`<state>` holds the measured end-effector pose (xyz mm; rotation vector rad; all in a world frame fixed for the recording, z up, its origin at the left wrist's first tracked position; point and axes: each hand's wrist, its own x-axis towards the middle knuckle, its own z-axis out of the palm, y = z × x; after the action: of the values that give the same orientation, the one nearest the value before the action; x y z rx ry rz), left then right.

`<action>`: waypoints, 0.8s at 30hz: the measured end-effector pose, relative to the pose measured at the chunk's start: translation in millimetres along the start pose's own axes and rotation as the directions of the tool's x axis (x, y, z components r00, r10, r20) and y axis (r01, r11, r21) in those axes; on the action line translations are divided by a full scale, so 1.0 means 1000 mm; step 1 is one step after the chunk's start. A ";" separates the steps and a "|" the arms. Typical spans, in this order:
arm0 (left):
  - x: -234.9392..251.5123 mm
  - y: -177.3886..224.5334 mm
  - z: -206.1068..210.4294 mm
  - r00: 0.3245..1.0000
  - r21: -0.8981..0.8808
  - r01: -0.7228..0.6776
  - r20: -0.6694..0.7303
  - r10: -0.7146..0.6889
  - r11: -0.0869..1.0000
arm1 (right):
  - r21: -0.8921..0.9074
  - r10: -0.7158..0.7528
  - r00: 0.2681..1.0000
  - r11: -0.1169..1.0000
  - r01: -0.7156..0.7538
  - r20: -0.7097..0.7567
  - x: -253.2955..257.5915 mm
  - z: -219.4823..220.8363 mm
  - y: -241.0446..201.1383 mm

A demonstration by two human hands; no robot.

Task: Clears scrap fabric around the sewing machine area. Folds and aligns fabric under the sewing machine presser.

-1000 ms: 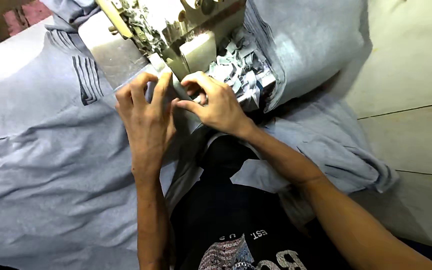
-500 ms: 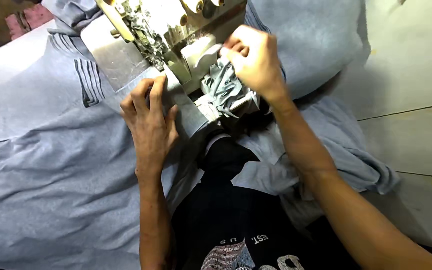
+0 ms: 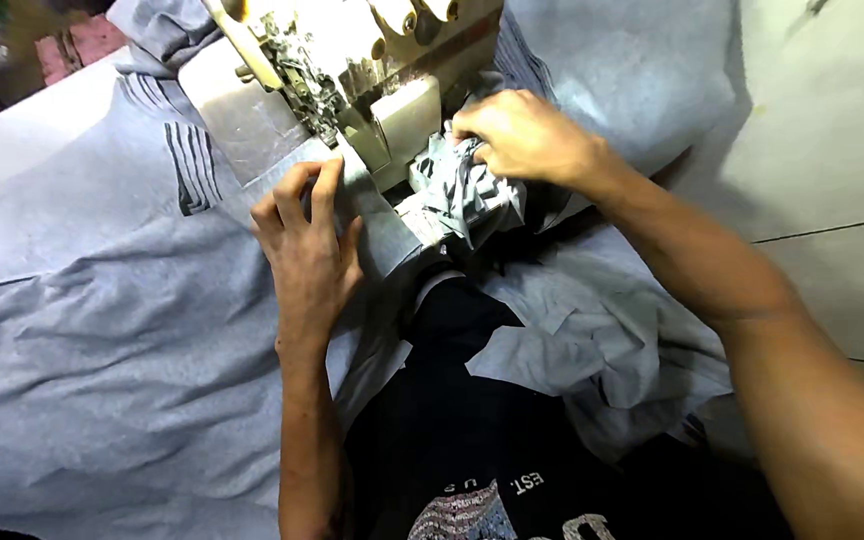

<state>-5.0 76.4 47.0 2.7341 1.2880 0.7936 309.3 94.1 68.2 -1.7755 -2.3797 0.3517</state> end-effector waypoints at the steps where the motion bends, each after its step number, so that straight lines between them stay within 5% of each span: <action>1: 0.000 0.000 0.000 1.000 -0.001 -0.002 -0.002 0.002 1.000 | 0.070 -0.003 0.999 0.998 0.006 -0.045 0.001 -0.008 0.007; 10: 0.003 0.005 0.002 1.000 0.005 0.018 -0.003 -0.018 1.000 | 0.400 0.091 0.935 0.915 0.057 -0.342 0.018 -0.054 0.061; 16: 0.009 0.014 0.002 0.998 -0.022 0.029 -0.053 -0.030 0.999 | 0.581 0.121 0.937 0.807 0.099 -0.328 0.018 -0.057 0.063; 22: 0.051 0.086 0.032 0.992 -0.347 -0.123 -0.028 0.120 0.930 | 0.564 0.089 0.934 0.815 0.131 -0.347 0.013 -0.056 0.040; 24: 0.071 0.114 0.071 0.974 -0.298 -0.202 0.038 0.223 0.933 | 0.479 0.083 0.934 0.872 0.100 -0.347 0.019 -0.055 0.040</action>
<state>146.5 66.3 42.3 2.6578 0.7936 0.8163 355.4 128.2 109.8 -1.4428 -1.8338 0.5260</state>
